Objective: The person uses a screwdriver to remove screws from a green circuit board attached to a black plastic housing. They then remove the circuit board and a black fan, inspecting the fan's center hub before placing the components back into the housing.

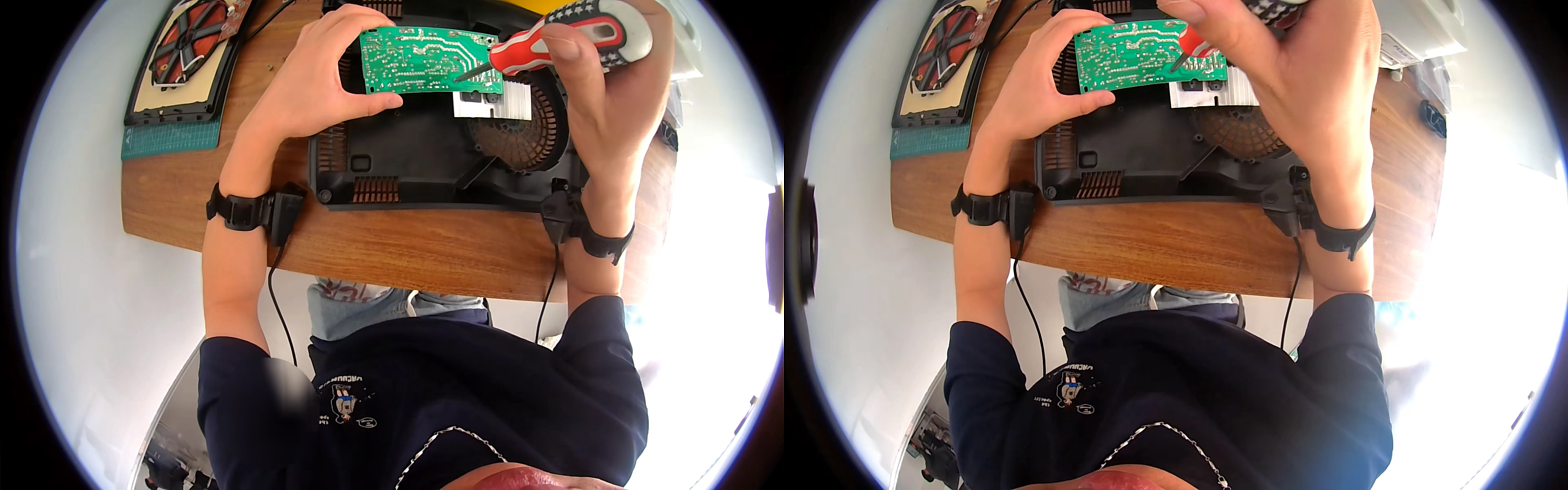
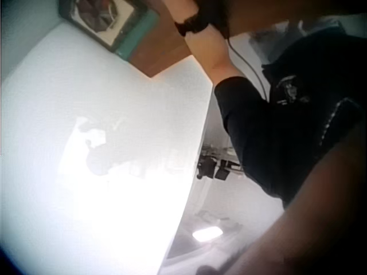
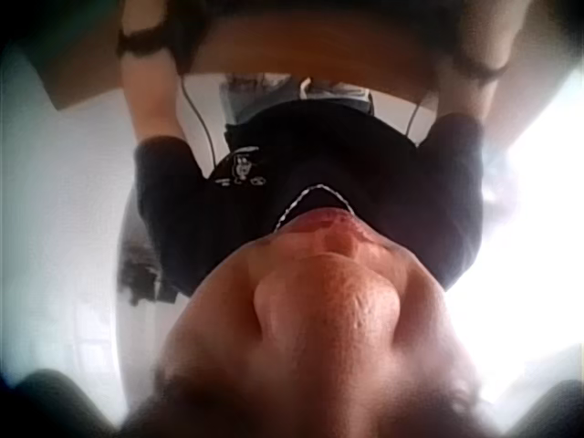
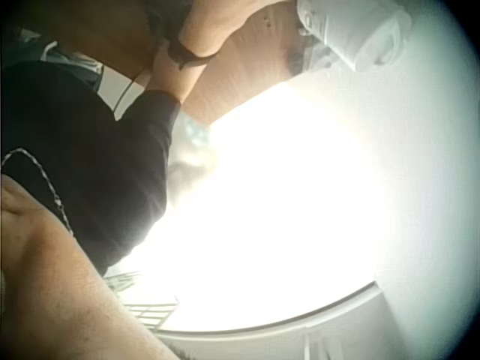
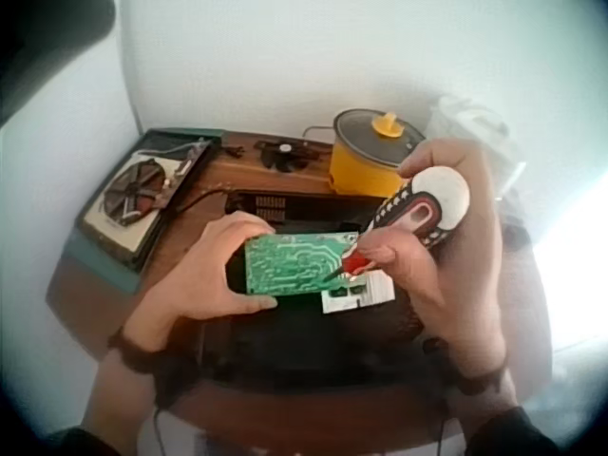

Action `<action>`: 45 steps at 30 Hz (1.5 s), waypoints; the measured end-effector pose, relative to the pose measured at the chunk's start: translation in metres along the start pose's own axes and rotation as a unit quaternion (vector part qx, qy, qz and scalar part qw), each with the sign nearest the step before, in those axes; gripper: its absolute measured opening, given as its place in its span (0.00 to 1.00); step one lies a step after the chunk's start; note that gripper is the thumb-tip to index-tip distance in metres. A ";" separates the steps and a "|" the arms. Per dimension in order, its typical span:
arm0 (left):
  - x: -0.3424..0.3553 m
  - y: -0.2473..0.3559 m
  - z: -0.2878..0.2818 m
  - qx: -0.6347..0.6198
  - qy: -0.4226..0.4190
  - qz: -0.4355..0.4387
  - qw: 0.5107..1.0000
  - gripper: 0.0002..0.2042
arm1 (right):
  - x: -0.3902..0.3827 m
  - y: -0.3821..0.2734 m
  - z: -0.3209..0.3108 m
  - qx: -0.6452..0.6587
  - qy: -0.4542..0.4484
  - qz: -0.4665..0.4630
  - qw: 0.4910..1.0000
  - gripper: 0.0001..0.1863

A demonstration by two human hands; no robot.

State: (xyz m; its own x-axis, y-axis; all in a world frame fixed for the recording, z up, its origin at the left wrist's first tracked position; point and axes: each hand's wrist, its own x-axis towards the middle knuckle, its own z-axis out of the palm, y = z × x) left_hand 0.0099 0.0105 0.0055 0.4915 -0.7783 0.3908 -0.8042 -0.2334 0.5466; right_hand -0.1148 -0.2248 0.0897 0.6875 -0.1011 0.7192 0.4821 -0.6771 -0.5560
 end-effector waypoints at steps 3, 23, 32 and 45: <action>-0.002 -0.008 0.000 0.004 -0.015 0.002 1.000 0.36 | -0.002 0.006 0.009 0.005 0.050 0.015 0.999 0.33; -0.003 -0.012 0.004 0.016 -0.003 -0.002 1.000 0.35 | 0.009 0.013 -0.017 0.133 -0.146 -0.085 0.977 0.41; -0.003 -0.010 0.011 -0.002 0.007 0.003 1.000 0.34 | 0.020 0.058 -0.002 0.274 -0.162 -0.229 0.920 0.32; -0.006 -0.016 0.012 0.013 0.027 -0.001 1.000 0.35 | 0.037 0.019 -0.023 -0.031 -0.111 -0.296 0.948 0.27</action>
State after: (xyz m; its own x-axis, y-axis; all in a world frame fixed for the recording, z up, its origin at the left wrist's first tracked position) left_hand 0.0156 0.0120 -0.0144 0.5096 -0.7455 0.4295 -0.8113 -0.2502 0.5285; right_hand -0.0924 -0.2582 0.1152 0.4073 0.4614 0.7881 0.7915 -0.6089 -0.0525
